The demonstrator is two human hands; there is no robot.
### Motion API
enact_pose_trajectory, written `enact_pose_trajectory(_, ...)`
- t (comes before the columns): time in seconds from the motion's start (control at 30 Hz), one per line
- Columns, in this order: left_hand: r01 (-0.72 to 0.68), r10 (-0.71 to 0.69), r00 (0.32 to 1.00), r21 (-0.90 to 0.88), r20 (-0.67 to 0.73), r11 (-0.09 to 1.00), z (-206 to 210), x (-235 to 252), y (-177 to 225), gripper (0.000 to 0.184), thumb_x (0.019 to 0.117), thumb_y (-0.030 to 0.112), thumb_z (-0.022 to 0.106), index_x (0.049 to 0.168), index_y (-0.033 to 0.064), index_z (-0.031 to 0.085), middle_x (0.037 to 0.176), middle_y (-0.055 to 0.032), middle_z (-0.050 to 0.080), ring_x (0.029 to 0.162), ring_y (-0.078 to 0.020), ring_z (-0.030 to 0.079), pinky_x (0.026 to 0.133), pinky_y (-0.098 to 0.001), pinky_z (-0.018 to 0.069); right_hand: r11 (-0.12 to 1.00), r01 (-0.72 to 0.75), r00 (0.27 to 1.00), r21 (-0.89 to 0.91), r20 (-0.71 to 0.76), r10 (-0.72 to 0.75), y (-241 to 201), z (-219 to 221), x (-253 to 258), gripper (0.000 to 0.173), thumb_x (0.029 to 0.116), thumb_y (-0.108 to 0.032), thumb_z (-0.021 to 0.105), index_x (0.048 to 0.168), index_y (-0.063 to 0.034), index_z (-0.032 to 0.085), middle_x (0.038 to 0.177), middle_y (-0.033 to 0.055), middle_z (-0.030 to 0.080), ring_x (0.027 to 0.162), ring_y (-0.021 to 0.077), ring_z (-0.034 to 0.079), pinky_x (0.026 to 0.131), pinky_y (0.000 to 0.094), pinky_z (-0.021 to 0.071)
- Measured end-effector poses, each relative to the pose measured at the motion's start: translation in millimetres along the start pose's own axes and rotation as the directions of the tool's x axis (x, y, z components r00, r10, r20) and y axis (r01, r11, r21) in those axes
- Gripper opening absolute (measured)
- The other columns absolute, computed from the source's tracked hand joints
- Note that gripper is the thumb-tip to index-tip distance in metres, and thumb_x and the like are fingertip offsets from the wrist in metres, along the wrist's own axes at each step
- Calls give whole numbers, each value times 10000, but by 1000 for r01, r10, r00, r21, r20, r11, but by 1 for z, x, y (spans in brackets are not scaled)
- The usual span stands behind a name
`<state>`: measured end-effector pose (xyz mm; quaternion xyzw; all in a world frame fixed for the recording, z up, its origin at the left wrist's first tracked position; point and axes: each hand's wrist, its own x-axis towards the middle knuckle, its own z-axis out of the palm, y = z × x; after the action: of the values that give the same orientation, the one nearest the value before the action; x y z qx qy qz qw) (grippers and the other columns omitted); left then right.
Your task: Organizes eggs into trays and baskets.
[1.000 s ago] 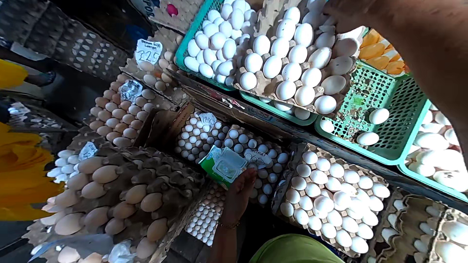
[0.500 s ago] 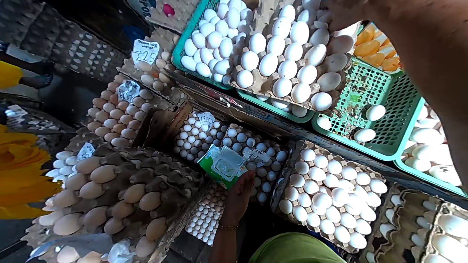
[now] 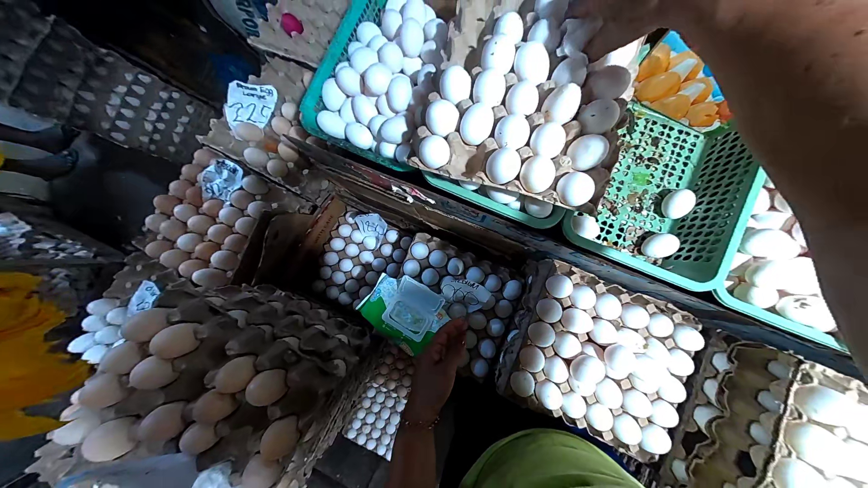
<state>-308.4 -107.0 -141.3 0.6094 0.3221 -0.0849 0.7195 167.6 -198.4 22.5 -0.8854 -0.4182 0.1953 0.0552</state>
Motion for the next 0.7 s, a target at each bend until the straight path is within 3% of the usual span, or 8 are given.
enact_pose_trajectory(0.1, -4, 4, 1000, 6, 21, 1000, 5, 1, 6, 380, 1039, 93, 526, 1397, -35, 550, 1377, -134, 623, 1255, -160, 612, 1075, -318, 501, 999, -42, 998, -25, 34, 43, 10, 6, 12, 359, 1018, -13, 563, 1358, 99, 545, 1327, 320, 579, 1278, 432, 549, 1097, 511, 408)
enact_pose_trajectory(0.13, -8, 8, 1000, 10, 27, 1000, 5, 2, 6, 382, 1040, 99, 530, 1398, -31, 549, 1378, -131, 623, 1258, -160, 610, 1078, -319, 500, 999, -40, 999, -32, 27, 41, 12, 8, 14, 339, 1017, -9, 559, 1336, 107, 551, 1301, 324, 587, 1253, 436, 559, 1081, 515, 418)
enact_pose_trajectory(0.2, -10, 9, 999, 5, 33, 1000, 5, 2, 5, 383, 1041, 95, 528, 1402, -32, 545, 1385, -132, 617, 1266, -160, 605, 1084, -319, 496, 1000, 16, 1000, -12, -23, -16, 15, 11, 13, 268, 1008, 8, 562, 1245, 130, 589, 1178, 325, 623, 1134, 428, 605, 1012, 508, 455)
enact_pose_trajectory(0.27, 4, -4, 1000, -2, 28, 1000, 3, 3, 3, 387, 1039, 94, 524, 1404, -32, 541, 1391, -133, 611, 1271, -160, 600, 1086, -319, 492, 989, 146, 982, -12, -116, -147, 26, 15, 15, 159, 948, 35, 585, 1073, 118, 640, 965, 274, 643, 919, 372, 638, 858, 490, 498)
enact_pose_trajectory(0.3, 12, -12, 1000, -4, 25, 1000, 2, 3, 2, 386, 1037, 91, 524, 1404, -31, 542, 1392, -134, 610, 1271, -159, 599, 1086, -318, 491, 986, 168, 980, 2, -110, -167, 27, 15, 15, 149, 961, 41, 563, 1065, 125, 629, 952, 267, 631, 902, 355, 624, 850, 476, 489)
enact_pose_trajectory(0.4, 20, -20, 1000, 0, 19, 1000, 1, 2, -1, 382, 1035, 85, 523, 1398, -31, 545, 1382, -129, 619, 1270, -156, 600, 1084, -316, 491, 989, 140, 989, 54, -54, -137, 27, 12, 11, 230, 975, 51, 557, 1180, 129, 625, 1100, 286, 651, 1056, 360, 637, 979, 464, 484)
enact_pose_trajectory(0.6, 17, -17, 1000, 1, 20, 1000, 3, 2, 4, 380, 1039, 96, 534, 1398, -29, 549, 1383, -125, 621, 1259, -146, 607, 1075, -312, 498, 947, 193, 970, 256, -194, -145, 39, 12, 1, 111, 894, 107, 629, 1000, 83, 655, 883, 162, 628, 835, 176, 608, 818, 324, 505)
enact_pose_trajectory(0.7, 28, -28, 999, 11, 28, 1000, 4, 3, 7, 384, 1040, 102, 535, 1405, -20, 548, 1384, -117, 621, 1259, -138, 605, 1075, -306, 495, 956, 134, 972, 260, -222, -76, 26, 11, -4, 159, 954, 23, 651, 1098, 88, 655, 997, 219, 648, 950, 252, 622, 911, 404, 492)
